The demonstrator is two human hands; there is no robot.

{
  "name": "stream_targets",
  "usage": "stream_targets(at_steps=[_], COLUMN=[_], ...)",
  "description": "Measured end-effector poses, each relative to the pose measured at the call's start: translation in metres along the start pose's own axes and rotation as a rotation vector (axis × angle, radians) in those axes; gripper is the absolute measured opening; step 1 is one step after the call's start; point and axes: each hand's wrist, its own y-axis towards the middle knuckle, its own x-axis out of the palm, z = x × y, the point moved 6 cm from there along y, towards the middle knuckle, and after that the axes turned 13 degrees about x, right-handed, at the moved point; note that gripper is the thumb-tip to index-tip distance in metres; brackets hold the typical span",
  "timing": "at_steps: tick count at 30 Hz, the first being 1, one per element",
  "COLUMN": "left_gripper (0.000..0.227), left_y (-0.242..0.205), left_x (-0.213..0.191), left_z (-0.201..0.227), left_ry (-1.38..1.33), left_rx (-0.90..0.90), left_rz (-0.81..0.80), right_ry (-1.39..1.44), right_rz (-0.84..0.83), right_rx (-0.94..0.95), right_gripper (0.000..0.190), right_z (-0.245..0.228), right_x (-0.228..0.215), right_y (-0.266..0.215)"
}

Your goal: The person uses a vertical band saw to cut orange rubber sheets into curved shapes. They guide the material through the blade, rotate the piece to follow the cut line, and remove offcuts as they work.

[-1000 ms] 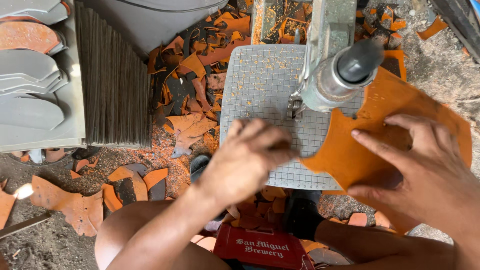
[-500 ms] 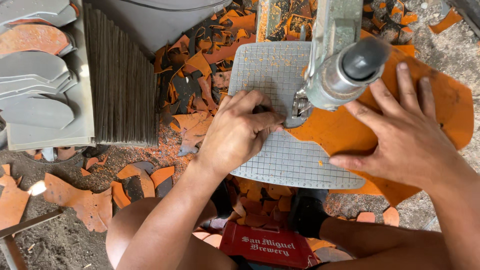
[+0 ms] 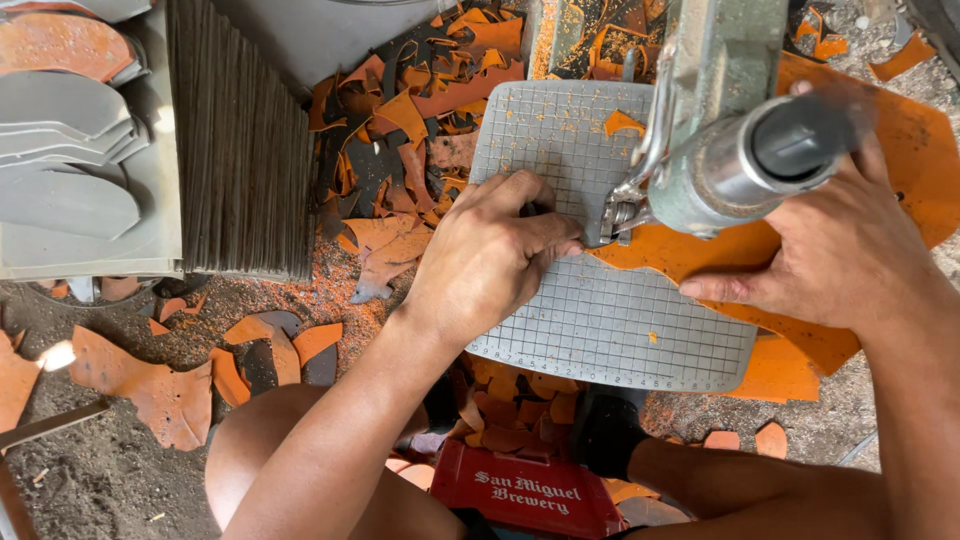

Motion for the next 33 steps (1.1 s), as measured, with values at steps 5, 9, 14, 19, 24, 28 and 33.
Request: stream_targets(at_steps=[5, 9, 14, 19, 24, 28, 33], left_gripper=[0.018, 0.017, 0.018, 0.013, 0.02, 0.031, 0.036], left_y=[0.003, 0.003, 0.003, 0.007, 0.012, 0.017, 0.026], left_x=[-0.001, -0.002, -0.001, 0.0, 0.0, -0.004, -0.003], left_z=[-0.001, -0.002, -0.007, -0.012, -0.019, -0.024, -0.036], left_ry=[-0.011, -0.01, -0.006, -0.04, 0.02, 0.038, 0.035], left_rx=[0.009, 0.015, 0.03, 0.058, 0.056, 0.117, 0.115], left_rz=[0.005, 0.009, 0.004, 0.013, 0.019, 0.031, -0.002], right_ry=[0.141, 0.159, -0.123, -0.115, -0.069, -0.061, -0.038], right_rz=[0.077, 0.126, 0.035, 0.039, 0.133, 0.216, 0.136], right_rx=[-0.078, -0.13, -0.084, -0.104, -0.111, -0.077, 0.099], right_gripper=[0.109, 0.101, 0.09, 0.078, 0.074, 0.077, 0.072], right_z=[-0.01, -0.014, -0.013, -0.02, -0.029, -0.035, -0.035], right_x=[-0.015, -0.023, -0.011, -0.014, -0.025, -0.028, -0.022], right_y=[0.005, 0.01, 0.009, 0.009, 0.007, 0.001, -0.013])
